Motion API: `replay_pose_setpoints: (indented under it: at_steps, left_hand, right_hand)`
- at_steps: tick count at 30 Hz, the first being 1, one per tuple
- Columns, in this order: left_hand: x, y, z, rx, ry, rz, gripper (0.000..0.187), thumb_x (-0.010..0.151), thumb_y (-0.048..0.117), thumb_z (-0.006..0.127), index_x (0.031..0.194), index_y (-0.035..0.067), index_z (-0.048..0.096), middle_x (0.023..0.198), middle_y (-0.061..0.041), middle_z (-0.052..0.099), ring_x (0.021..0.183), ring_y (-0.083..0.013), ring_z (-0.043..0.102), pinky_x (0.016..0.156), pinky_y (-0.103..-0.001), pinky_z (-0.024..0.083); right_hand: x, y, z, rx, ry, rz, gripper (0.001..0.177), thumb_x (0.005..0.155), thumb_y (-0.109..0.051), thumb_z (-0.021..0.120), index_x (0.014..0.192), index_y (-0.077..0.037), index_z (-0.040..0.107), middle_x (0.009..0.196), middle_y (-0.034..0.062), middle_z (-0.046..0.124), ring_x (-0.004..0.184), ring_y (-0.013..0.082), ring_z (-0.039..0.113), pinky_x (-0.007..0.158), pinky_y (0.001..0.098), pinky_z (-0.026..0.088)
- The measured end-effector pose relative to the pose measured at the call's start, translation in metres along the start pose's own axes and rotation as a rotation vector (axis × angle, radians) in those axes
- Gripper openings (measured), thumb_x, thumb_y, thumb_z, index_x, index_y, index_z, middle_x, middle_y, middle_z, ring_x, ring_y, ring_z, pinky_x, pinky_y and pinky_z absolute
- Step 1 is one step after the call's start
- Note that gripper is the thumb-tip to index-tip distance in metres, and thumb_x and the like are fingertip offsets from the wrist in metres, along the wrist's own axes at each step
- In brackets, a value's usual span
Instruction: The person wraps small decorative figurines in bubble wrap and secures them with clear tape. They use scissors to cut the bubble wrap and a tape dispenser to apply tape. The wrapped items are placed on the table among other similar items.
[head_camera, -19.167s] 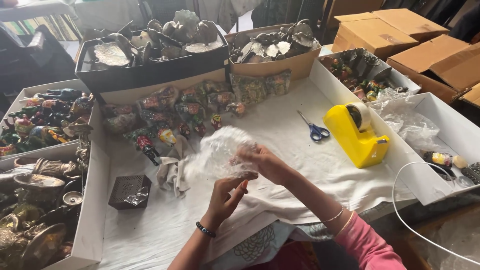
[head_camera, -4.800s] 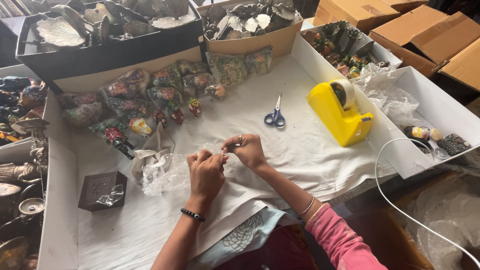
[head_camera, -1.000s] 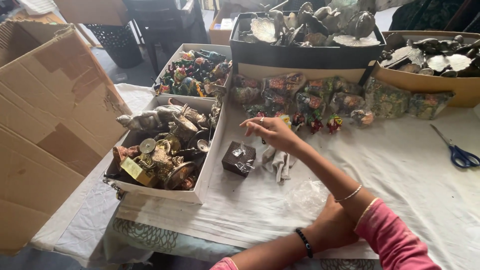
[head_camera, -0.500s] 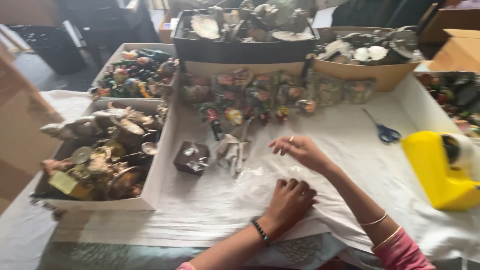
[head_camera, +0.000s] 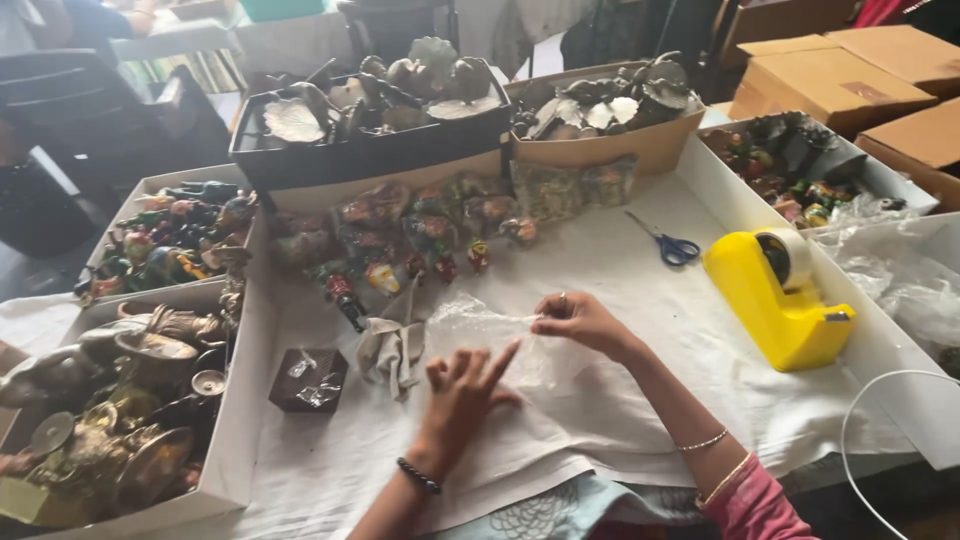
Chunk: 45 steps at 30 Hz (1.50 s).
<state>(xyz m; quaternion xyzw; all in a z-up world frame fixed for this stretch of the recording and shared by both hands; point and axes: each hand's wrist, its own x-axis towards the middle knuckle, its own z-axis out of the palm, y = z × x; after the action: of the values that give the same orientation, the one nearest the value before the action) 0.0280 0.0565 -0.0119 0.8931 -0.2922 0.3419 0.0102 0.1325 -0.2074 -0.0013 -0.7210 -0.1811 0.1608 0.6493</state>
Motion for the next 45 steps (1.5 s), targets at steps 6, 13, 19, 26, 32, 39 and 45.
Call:
replay_pose_setpoints:
  at_steps: [6,13,19,26,32,39,45]
  left_hand:
    - [0.005,0.003,-0.033,-0.124,-0.066,0.010,0.034,0.082,0.010,0.069,0.114,0.018,0.069,0.104,0.002,0.064,0.105,-0.0171,0.057,0.090,-0.040,0.040]
    - [0.008,-0.010,-0.040,-0.270,-0.057,-0.012,0.019,0.083,0.028,0.071,0.100,0.021,0.077,0.100,0.005,0.068,0.102,-0.0178,0.059,0.088,-0.041,0.039]
    - [0.011,-0.012,-0.037,-0.592,-0.096,0.042,0.049,0.081,0.060,0.068,0.112,0.022,0.075,0.111,0.003,0.070,0.113,-0.0202,0.058,0.098,-0.042,0.040]
    - [0.004,-0.027,0.006,-0.433,0.222,-0.419,0.069,0.104,0.059,0.053,0.144,0.003,0.054,0.137,-0.019,0.062,0.128,-0.0321,0.054,0.102,-0.045,0.041]
    - [0.001,-0.047,0.019,-0.899,0.023,-0.878,0.047,0.096,0.045,0.070,0.114,0.002,0.073,0.092,-0.013,0.074,0.086,-0.0292,0.069,0.072,-0.036,0.051]
    - [0.004,-0.035,0.007,-0.359,0.152,-0.812,0.034,0.097,0.033,0.071,0.111,0.003,0.070,0.097,-0.013,0.069,0.079,-0.0273,0.068,0.062,-0.035,0.052]
    - [-0.023,-0.031,0.074,-0.140,0.067,-0.144,0.026,0.111,0.019,0.065,0.136,0.010,0.065,0.126,-0.007,0.065,0.117,-0.0200,0.055,0.102,-0.039,0.045]
  right_hand:
    - [-0.001,0.003,-0.006,-0.143,0.241,0.023,0.027,0.091,-0.030,0.078,0.098,-0.004,0.075,0.084,-0.0041,0.067,0.080,0.0058,0.057,0.074,0.0245,0.047]
    - [-0.001,0.002,-0.005,-0.144,0.329,0.066,0.023,0.093,-0.031,0.074,0.100,-0.009,0.075,0.081,-0.0039,0.067,0.077,0.0064,0.057,0.072,0.0244,0.048]
    - [-0.005,-0.009,0.013,-0.319,0.166,-0.149,0.026,0.085,-0.025,0.080,0.107,-0.010,0.078,0.097,-0.0122,0.072,0.082,0.0028,0.063,0.072,0.0219,0.054]
    - [-0.012,-0.019,0.029,-0.334,0.029,-0.329,0.016,0.082,-0.012,0.086,0.097,-0.008,0.082,0.081,0.0000,0.064,0.075,0.0075,0.059,0.066,0.0279,0.049]
    - [-0.012,-0.016,0.008,-0.152,0.009,-0.224,0.026,0.083,-0.005,0.084,0.109,-0.005,0.078,0.090,-0.0012,0.061,0.083,0.0081,0.059,0.074,0.0266,0.053]
    - [-0.013,-0.028,-0.003,-0.614,0.188,0.085,0.055,0.068,-0.013,0.092,0.121,-0.017,0.076,0.099,0.0042,0.075,0.091,0.0180,0.069,0.086,0.0315,0.058]
    - [-0.011,-0.018,-0.004,-0.604,0.253,-0.107,0.054,0.070,-0.017,0.090,0.122,-0.016,0.075,0.114,0.0050,0.077,0.098,0.0196,0.072,0.090,0.0340,0.058]
